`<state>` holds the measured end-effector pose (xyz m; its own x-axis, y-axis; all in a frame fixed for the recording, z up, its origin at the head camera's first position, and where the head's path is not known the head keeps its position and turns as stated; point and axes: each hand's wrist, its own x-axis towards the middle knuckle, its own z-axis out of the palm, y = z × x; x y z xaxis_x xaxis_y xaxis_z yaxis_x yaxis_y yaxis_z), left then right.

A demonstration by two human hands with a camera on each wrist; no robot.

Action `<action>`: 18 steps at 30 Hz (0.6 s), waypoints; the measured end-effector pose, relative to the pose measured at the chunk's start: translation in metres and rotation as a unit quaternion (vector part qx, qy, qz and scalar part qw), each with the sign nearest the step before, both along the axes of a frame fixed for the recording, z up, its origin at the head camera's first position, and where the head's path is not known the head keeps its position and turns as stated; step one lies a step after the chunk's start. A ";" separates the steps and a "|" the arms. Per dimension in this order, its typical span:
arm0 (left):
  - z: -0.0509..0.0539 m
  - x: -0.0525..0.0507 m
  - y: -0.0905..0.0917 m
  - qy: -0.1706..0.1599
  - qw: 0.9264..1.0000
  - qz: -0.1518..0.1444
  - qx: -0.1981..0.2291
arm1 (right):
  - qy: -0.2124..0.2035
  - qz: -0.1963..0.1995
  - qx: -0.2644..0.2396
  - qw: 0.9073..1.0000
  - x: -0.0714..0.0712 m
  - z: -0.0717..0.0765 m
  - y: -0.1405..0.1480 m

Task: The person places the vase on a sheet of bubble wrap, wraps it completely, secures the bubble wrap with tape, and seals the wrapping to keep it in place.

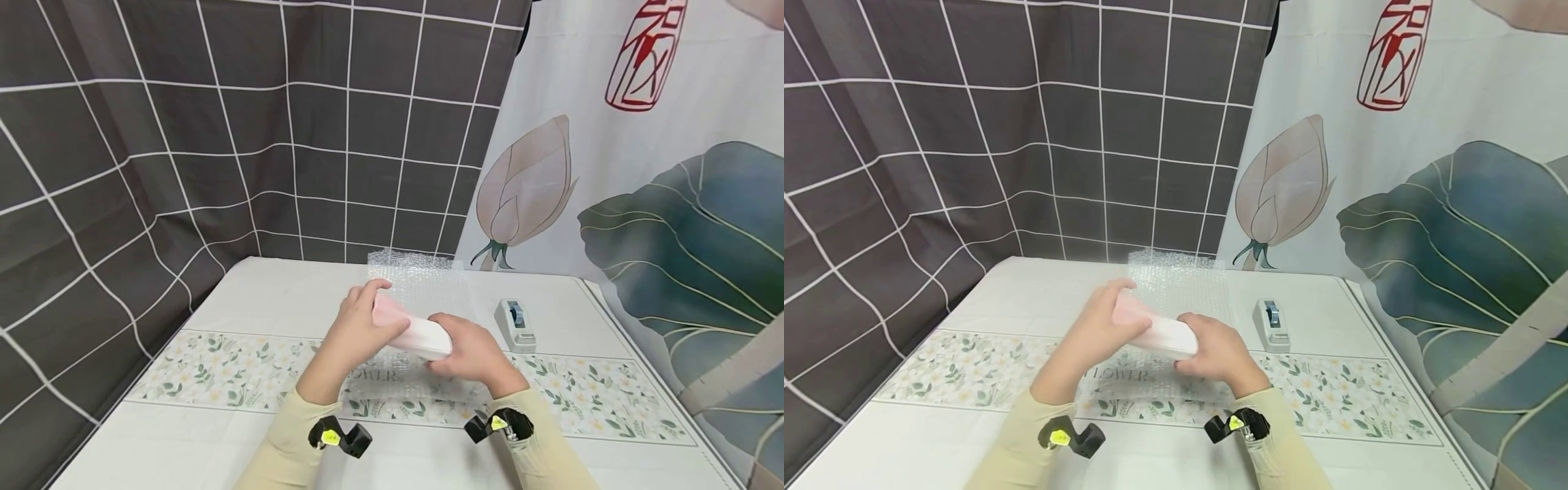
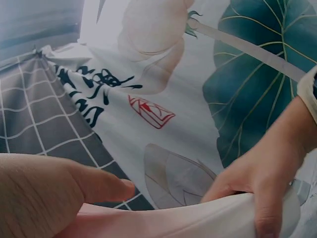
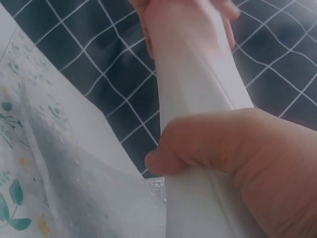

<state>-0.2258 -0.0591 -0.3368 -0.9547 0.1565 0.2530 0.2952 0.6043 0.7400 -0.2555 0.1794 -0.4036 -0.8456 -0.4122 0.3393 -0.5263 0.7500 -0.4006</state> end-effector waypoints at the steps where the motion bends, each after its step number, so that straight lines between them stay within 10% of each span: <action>1: -0.001 0.000 0.002 0.006 1.000 0.005 -0.013 | 0.006 -0.004 0.003 1.000 0.000 0.000 0.001; 5: -0.007 -0.002 0.006 0.067 0.993 0.003 -0.096 | 0.033 -0.018 0.028 0.999 0.000 0.002 0.005; 11: -0.014 -0.005 0.009 0.174 0.956 0.000 -0.234 | 0.062 -0.028 0.069 0.995 0.000 0.004 0.010; 18: -0.022 -0.007 0.014 0.226 0.927 -0.007 -0.298 | 0.082 -0.040 0.102 0.991 0.000 0.006 0.013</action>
